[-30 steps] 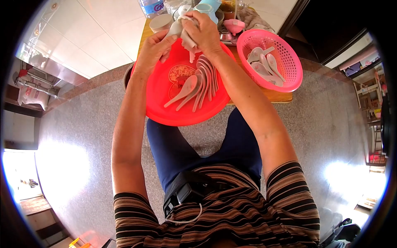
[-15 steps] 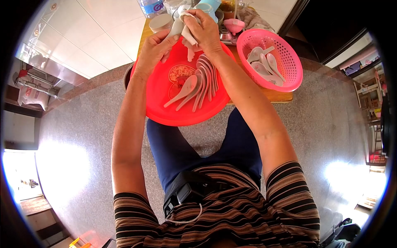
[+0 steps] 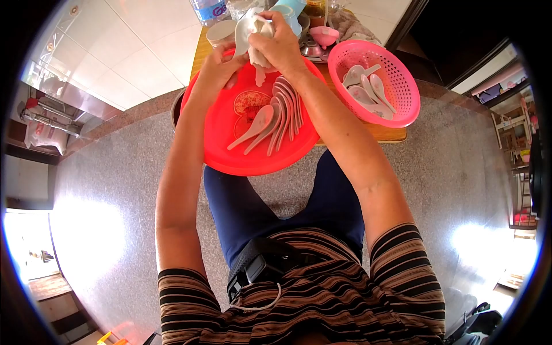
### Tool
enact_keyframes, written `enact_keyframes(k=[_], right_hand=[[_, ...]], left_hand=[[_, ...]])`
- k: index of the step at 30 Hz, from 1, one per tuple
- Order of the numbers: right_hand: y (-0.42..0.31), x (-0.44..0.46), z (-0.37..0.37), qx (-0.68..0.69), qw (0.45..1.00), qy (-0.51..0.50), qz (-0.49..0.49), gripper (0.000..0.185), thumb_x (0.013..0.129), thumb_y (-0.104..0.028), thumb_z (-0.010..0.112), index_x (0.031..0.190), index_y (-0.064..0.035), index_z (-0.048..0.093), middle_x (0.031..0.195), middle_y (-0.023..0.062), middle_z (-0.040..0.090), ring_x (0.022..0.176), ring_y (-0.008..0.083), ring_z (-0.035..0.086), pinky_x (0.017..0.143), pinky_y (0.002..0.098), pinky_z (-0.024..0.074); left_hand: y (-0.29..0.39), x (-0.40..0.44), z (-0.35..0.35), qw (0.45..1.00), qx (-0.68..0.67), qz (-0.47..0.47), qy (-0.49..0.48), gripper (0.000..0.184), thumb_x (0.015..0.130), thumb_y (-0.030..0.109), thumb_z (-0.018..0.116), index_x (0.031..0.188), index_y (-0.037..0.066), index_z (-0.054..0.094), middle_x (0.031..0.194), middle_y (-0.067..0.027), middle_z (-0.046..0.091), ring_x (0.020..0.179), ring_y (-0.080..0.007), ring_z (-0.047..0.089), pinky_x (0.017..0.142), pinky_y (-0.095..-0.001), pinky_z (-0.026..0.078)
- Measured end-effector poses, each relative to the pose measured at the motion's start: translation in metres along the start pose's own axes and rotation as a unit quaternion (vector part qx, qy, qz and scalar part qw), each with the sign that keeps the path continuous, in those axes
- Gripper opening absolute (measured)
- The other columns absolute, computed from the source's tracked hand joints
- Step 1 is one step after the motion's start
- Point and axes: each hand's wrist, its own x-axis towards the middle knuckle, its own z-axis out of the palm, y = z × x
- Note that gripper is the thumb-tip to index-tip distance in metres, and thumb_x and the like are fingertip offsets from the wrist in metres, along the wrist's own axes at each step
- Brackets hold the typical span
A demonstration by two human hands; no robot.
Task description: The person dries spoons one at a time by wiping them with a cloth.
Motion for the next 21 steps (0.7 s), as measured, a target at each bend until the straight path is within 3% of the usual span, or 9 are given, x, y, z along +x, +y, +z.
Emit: enact_keyframes(k=[3, 7, 9, 10, 12, 15, 18, 21], right_hand=[[-0.001, -0.002, 0.003, -0.023, 0.999, -0.011, -0.037, 0.046, 0.072, -0.028, 0.067, 0.111, -0.0048, 0.057, 0.094, 0.0164, 0.067, 0.084, 0.0299, 0.067, 0.076, 0.0374, 0.0523], [-0.001, -0.001, 0.003, -0.074, 0.992, 0.03, -0.102, 0.039, 0.075, -0.028, 0.066, 0.108, -0.0078, 0.06, 0.094, 0.0128, 0.065, 0.08, 0.0319, 0.065, 0.074, 0.0391, 0.0526], [-0.01, -0.006, 0.0, -0.23, 0.94, 0.07, -0.244, 0.034, 0.077, -0.025, 0.068, 0.108, -0.0129, 0.063, 0.097, 0.0083, 0.061, 0.086, 0.0247, 0.064, 0.073, 0.0335, 0.0511], [-0.015, -0.008, 0.002, -0.229, 0.94, 0.069, -0.244, 0.034, 0.077, -0.025, 0.068, 0.108, -0.0129, 0.063, 0.097, 0.0083, 0.061, 0.086, 0.0247, 0.064, 0.073, 0.0335, 0.0511], [-0.021, -0.009, 0.005, -0.349, 0.932, -0.036, -0.093, 0.026, 0.077, -0.025, 0.067, 0.103, -0.0217, 0.065, 0.098, 0.0035, 0.059, 0.088, 0.025, 0.064, 0.072, 0.0362, 0.0515], [-0.005, -0.011, 0.004, -0.33, 0.931, -0.067, -0.141, 0.023, 0.078, -0.022, 0.066, 0.1, -0.0244, 0.065, 0.099, -0.0019, 0.06, 0.088, 0.0221, 0.064, 0.072, 0.0367, 0.0518], [0.005, -0.012, 0.008, -0.297, 0.928, -0.095, -0.203, 0.018, 0.078, -0.027, 0.069, 0.095, -0.026, 0.063, 0.099, -0.0017, 0.058, 0.081, 0.024, 0.065, 0.065, 0.0385, 0.053], [0.006, -0.01, 0.008, -0.336, 0.915, -0.078, -0.207, 0.018, 0.077, -0.026, 0.07, 0.094, -0.0242, 0.062, 0.094, -0.0002, 0.057, 0.079, 0.025, 0.065, 0.062, 0.0388, 0.0525]], left_hand=[[-0.002, 0.004, -0.009, 0.993, -0.079, -0.046, -0.077, 0.029, 0.092, 0.022, 0.058, 0.113, 0.002, 0.053, 0.065, 0.0039, 0.047, 0.043, -0.0025, 0.033, 0.037, -0.0185, 0.025], [-0.003, 0.002, -0.006, 0.998, -0.051, -0.033, -0.015, 0.023, 0.092, 0.022, 0.057, 0.107, 0.005, 0.054, 0.064, 0.0045, 0.045, 0.042, -0.0013, 0.033, 0.036, -0.0172, 0.022], [-0.008, 0.005, -0.007, 0.999, 0.018, -0.048, -0.001, 0.021, 0.092, 0.023, 0.058, 0.105, 0.005, 0.056, 0.064, 0.0046, 0.045, 0.043, -0.0016, 0.034, 0.036, -0.0178, 0.023], [-0.009, 0.005, -0.008, 0.999, 0.018, -0.048, 0.0, 0.021, 0.092, 0.023, 0.058, 0.105, 0.005, 0.056, 0.064, 0.0046, 0.045, 0.043, -0.0016, 0.034, 0.036, -0.0178, 0.023], [-0.009, 0.005, -0.007, 0.999, 0.001, -0.042, -0.019, 0.019, 0.091, 0.02, 0.056, 0.104, 0.006, 0.056, 0.065, 0.0043, 0.046, 0.043, -0.0021, 0.035, 0.037, -0.0186, 0.023], [-0.01, 0.005, -0.008, 0.999, 0.001, -0.037, 0.015, 0.019, 0.091, 0.016, 0.053, 0.106, 0.005, 0.056, 0.065, 0.0036, 0.047, 0.044, -0.0029, 0.035, 0.038, -0.0193, 0.024], [-0.011, 0.005, -0.007, 0.999, -0.009, -0.037, 0.033, 0.021, 0.09, 0.014, 0.05, 0.107, 0.004, 0.056, 0.065, 0.003, 0.046, 0.044, -0.0034, 0.036, 0.038, -0.0197, 0.024], [-0.009, 0.004, -0.008, 0.999, -0.005, -0.05, 0.007, 0.025, 0.09, 0.014, 0.049, 0.111, 0.002, 0.056, 0.066, 0.0025, 0.046, 0.045, -0.0039, 0.036, 0.038, -0.0201, 0.025]])
